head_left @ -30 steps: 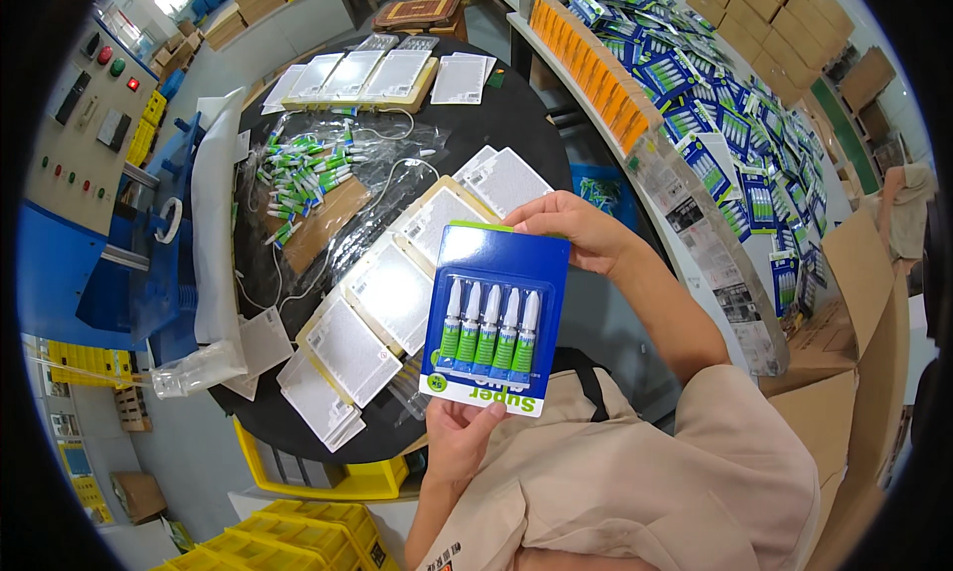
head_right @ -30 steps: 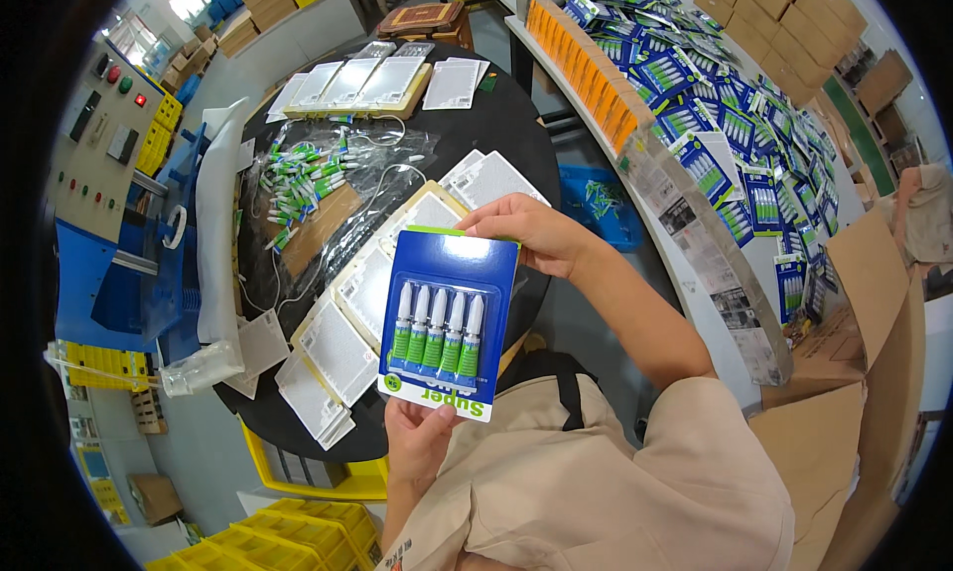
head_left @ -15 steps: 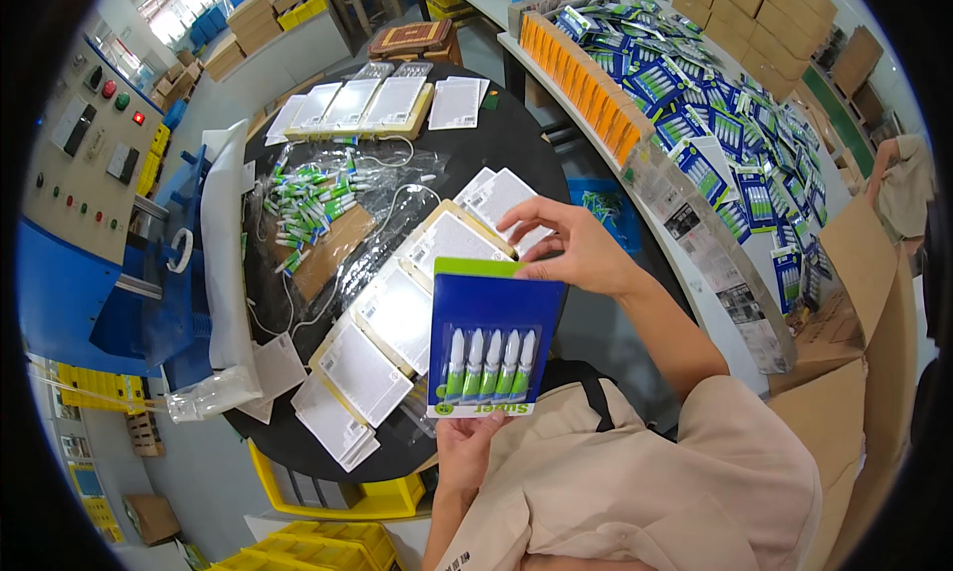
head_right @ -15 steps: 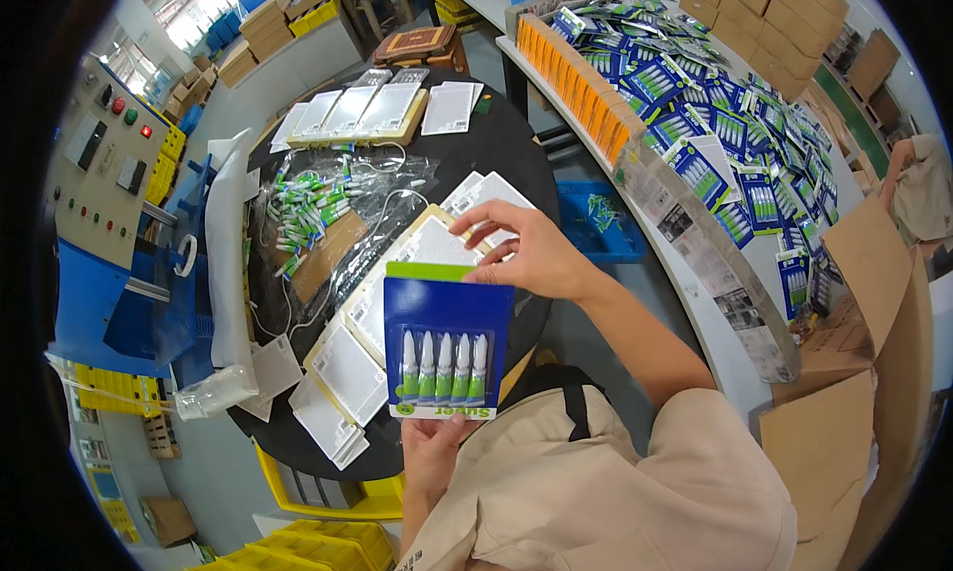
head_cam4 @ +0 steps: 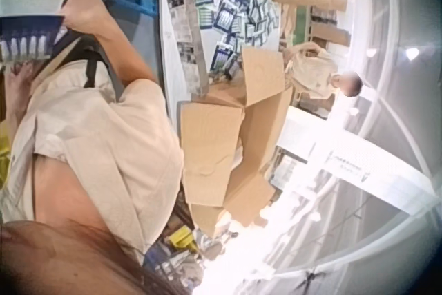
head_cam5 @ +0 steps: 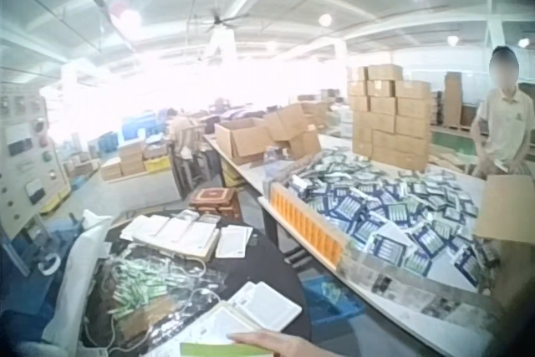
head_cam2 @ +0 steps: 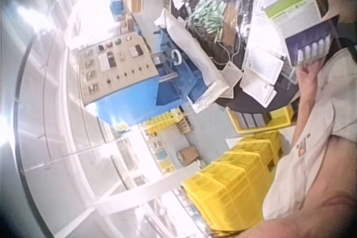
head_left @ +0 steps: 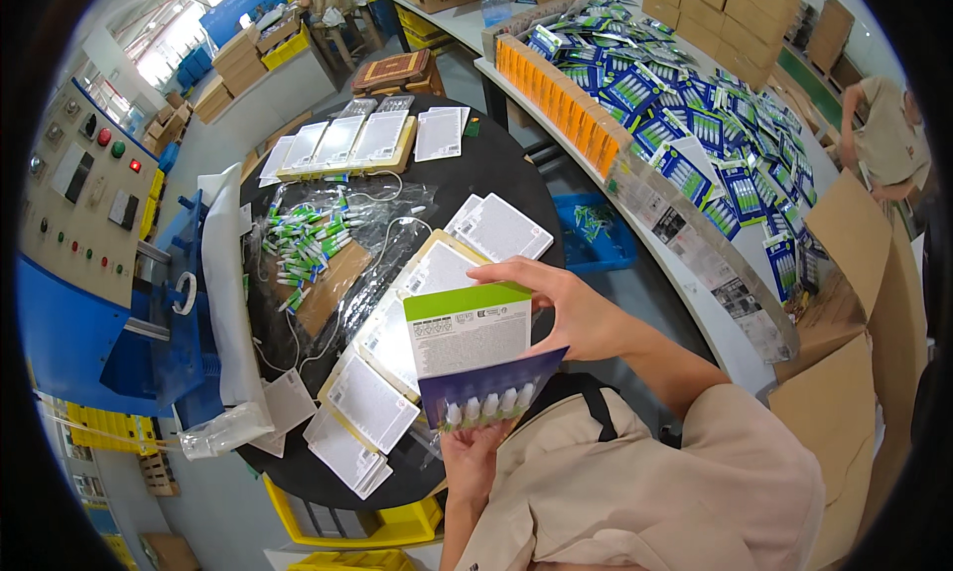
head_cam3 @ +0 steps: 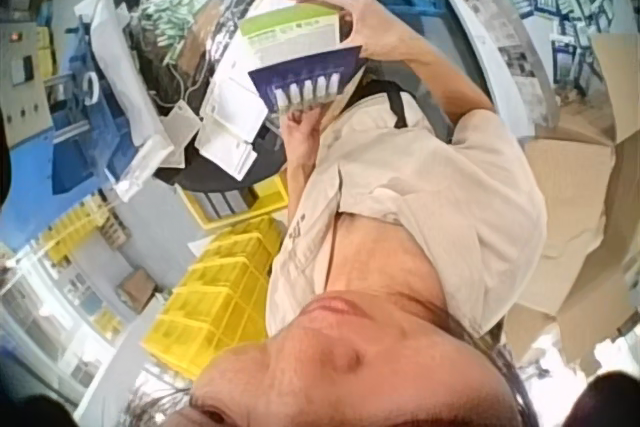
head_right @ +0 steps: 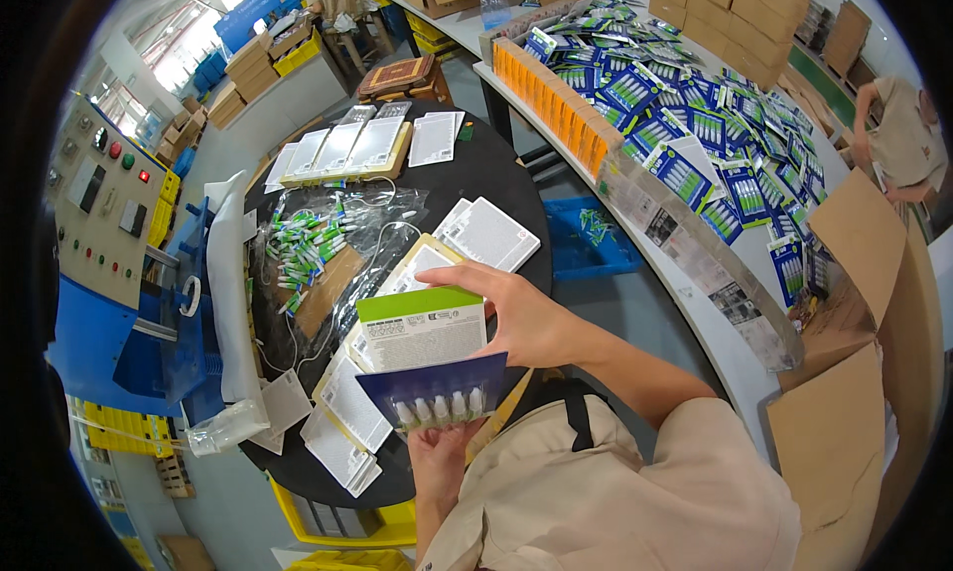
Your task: The person assembles small glue tubes into plastic blister packs, places them into cardboard backing cards, and stacks the completed packages on a nearby table. The person repeatedly picks up glue tubes, arranges them in trays, closes the packaging, and transfers finished units to a growing pile.
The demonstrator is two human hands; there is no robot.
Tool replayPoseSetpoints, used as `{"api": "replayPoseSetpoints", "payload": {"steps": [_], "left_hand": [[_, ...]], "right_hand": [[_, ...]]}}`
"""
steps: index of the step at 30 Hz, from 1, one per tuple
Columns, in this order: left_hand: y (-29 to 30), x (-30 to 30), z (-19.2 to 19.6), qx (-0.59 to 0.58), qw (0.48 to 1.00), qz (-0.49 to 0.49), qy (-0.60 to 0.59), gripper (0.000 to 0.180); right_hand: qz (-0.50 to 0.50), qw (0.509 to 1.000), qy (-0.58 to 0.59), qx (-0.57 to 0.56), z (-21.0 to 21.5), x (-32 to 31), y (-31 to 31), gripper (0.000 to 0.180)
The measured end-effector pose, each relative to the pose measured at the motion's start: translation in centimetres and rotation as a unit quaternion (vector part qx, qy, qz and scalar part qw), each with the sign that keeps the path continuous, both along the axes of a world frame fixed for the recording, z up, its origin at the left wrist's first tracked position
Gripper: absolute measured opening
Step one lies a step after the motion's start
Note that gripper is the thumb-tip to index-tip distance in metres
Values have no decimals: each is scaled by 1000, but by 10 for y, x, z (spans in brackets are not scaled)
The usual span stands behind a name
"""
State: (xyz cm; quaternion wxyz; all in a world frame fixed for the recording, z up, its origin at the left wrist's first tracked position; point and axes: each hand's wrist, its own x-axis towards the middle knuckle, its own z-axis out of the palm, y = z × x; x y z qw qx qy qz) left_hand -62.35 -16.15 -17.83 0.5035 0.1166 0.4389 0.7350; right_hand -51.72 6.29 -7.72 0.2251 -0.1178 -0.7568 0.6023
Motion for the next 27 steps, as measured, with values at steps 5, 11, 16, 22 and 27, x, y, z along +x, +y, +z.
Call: {"api": "replayPoseSetpoints", "payload": {"steps": [5,11,16,22,27], "left_hand": [[-8,1,1,-47,998,26,-23,41],[-20,12,4,-58,997,38,28,35],[-17,11,14,-108,989,50,89,27],[-22,15,5,-103,993,22,55,28],[-45,10,-24,-168,947,-126,243,31]], "right_hand": [[-33,989,8,-142,-13,-2,-1,50],[-33,977,-19,-210,-53,8,10,37],[-97,891,-120,-427,-62,5,16,32],[-209,905,-25,370,-49,15,-21,40],[22,917,-128,376,-82,13,-74,70]]}}
